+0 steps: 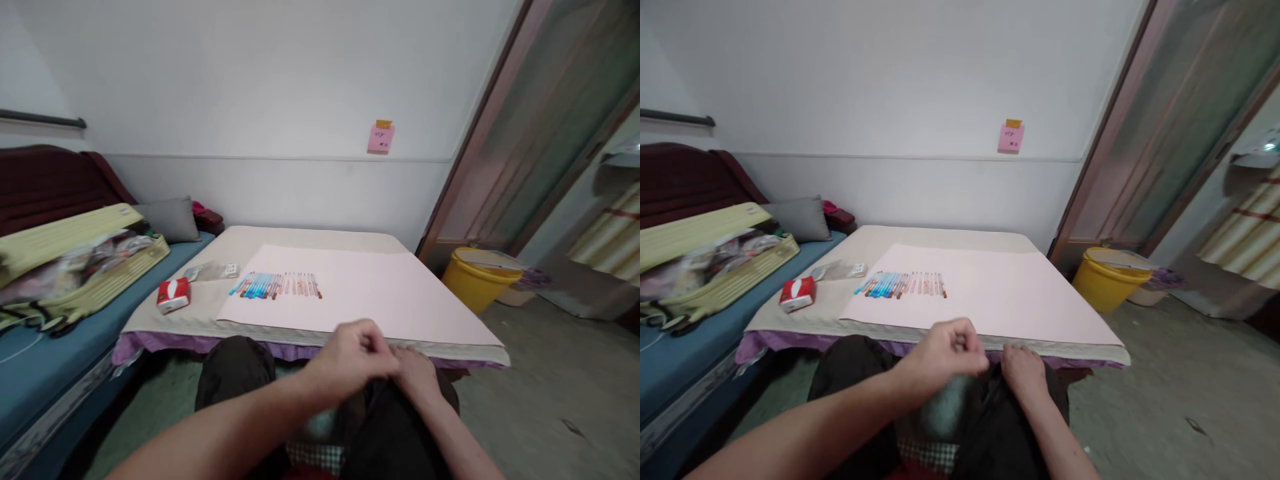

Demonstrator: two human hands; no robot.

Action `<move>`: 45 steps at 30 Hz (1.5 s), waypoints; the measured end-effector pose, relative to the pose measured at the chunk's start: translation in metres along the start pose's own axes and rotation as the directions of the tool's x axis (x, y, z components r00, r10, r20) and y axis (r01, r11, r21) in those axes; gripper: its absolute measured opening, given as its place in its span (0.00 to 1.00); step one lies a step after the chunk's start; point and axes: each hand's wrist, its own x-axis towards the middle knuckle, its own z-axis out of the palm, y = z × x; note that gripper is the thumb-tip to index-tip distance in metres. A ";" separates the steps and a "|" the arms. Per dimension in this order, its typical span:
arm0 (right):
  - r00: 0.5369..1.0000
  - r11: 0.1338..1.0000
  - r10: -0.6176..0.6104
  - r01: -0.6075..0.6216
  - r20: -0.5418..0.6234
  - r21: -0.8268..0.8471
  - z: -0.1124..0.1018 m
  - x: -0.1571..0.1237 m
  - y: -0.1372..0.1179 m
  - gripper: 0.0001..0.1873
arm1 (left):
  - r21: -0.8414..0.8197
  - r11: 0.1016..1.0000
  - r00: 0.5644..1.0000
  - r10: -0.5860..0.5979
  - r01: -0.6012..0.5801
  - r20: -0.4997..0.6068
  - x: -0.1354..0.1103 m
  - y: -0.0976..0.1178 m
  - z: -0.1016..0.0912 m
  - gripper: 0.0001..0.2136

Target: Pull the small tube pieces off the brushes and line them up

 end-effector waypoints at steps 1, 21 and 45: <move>1.000 1.000 -0.009 0.009 -0.004 -0.025 0.002 0.003 0.001 0.14 | 0.170 0.985 0.990 -0.005 0.030 -0.141 0.014 -0.014 -0.020 0.06; 0.965 0.836 -0.261 0.212 0.027 0.506 0.021 0.230 -0.075 0.15 | 0.344 0.292 0.378 -0.069 0.892 -0.923 0.118 -0.206 -0.324 0.28; 0.987 0.805 0.004 -0.097 0.158 0.585 0.054 0.269 -0.140 0.13 | 0.381 0.159 0.379 0.045 0.911 -0.924 0.125 -0.239 -0.340 0.33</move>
